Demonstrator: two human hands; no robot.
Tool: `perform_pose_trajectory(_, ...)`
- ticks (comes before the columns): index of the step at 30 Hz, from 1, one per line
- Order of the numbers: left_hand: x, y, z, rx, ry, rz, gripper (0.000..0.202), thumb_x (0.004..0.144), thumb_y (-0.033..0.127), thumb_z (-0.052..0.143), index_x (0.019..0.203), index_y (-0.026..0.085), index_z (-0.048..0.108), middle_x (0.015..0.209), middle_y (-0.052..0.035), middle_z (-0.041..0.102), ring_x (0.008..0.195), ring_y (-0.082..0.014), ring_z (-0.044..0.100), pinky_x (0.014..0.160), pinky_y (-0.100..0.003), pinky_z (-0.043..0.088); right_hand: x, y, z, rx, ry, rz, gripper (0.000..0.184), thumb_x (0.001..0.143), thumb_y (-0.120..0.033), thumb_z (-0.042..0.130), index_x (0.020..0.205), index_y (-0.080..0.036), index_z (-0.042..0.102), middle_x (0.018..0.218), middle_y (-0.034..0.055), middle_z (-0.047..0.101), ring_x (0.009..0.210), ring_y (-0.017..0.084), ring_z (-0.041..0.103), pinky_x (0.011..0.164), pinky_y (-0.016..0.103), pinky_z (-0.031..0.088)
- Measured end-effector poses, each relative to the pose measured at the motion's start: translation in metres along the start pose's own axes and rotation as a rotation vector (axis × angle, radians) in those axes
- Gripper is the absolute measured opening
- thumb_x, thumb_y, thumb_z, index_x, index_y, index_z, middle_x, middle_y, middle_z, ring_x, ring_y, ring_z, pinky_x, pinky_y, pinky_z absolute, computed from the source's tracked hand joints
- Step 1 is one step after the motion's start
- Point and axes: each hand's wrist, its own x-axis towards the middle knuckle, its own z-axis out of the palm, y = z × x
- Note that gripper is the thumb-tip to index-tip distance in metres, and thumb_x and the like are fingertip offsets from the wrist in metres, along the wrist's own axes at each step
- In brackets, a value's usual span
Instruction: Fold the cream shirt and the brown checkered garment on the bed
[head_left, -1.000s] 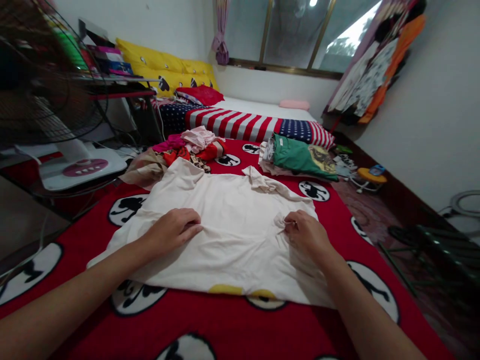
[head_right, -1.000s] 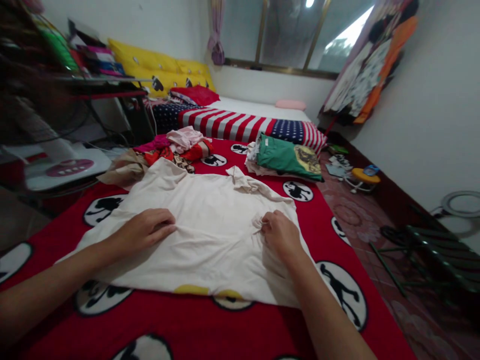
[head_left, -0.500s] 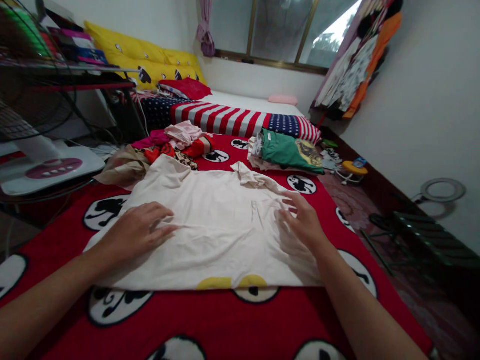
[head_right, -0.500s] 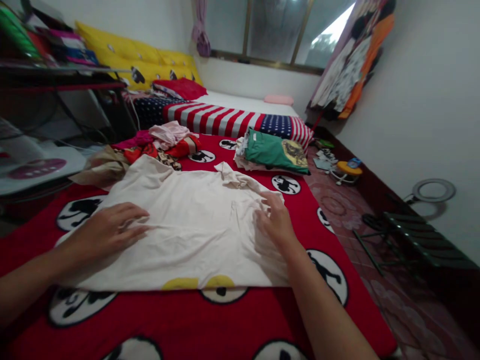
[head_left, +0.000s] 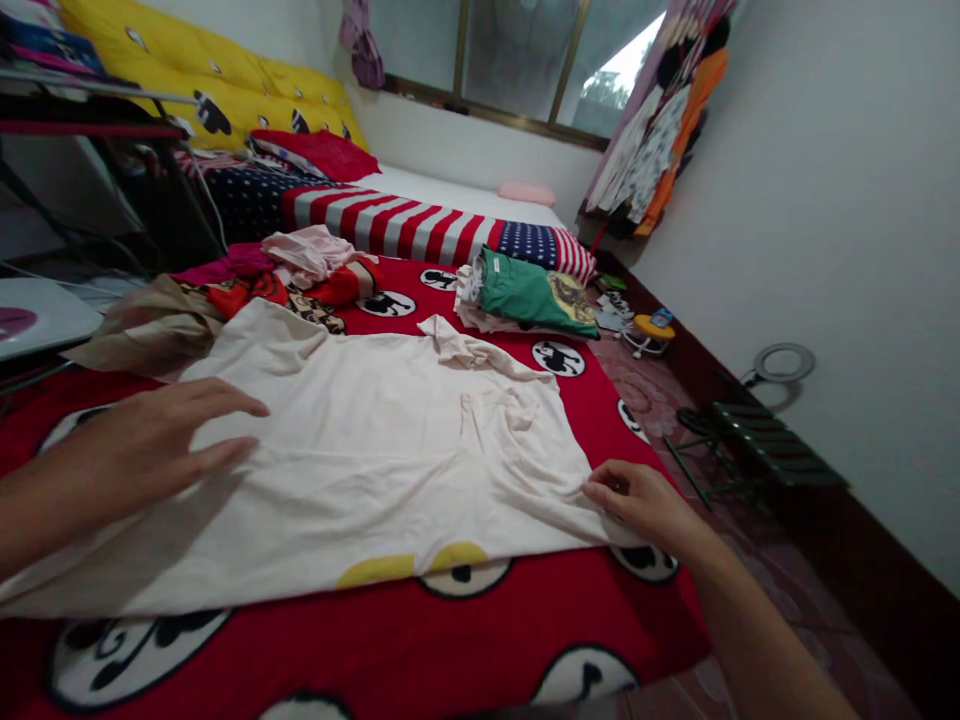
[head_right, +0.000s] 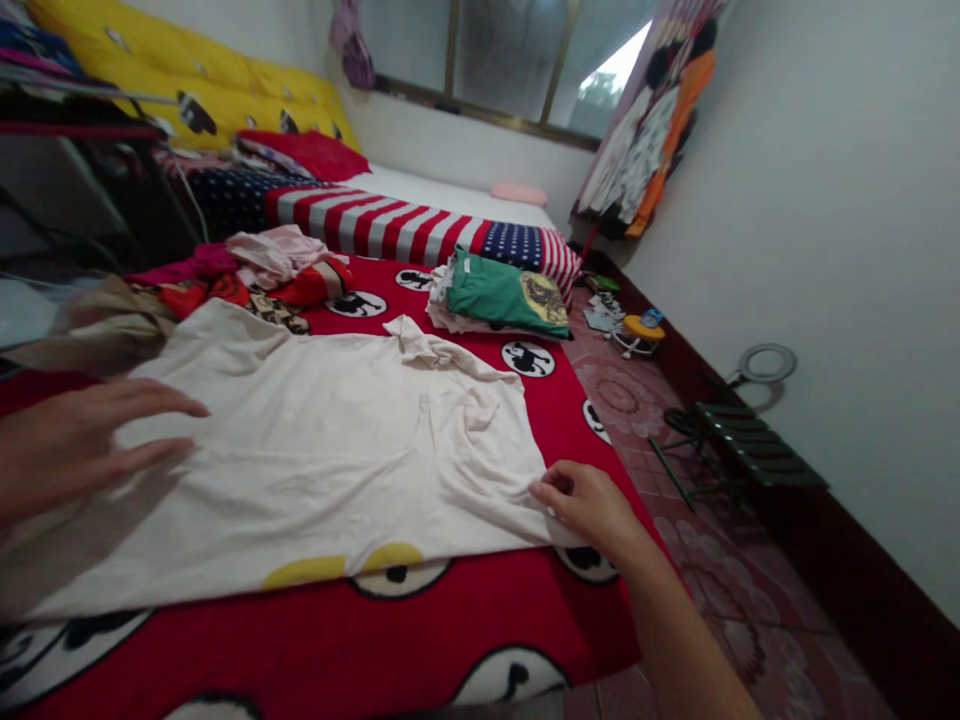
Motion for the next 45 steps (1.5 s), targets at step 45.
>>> perform_pose_trajectory(45,0.127,0.188,0.157,-0.226,-0.133,0.398,0.025,0.085,0.013,0.052,0.105,0.02,0.067,0.11,-0.0069,0.064,0.1,-0.0186,0.061,0.088,-0.031,0.049,-0.044,0.002,0.019,0.031,0.417,-0.27,0.02,0.082,-0.021,0.056,0.099,-0.024,0.065,0.112,0.0079,0.063,0.104,0.024,0.059,0.09,0.037,0.045)
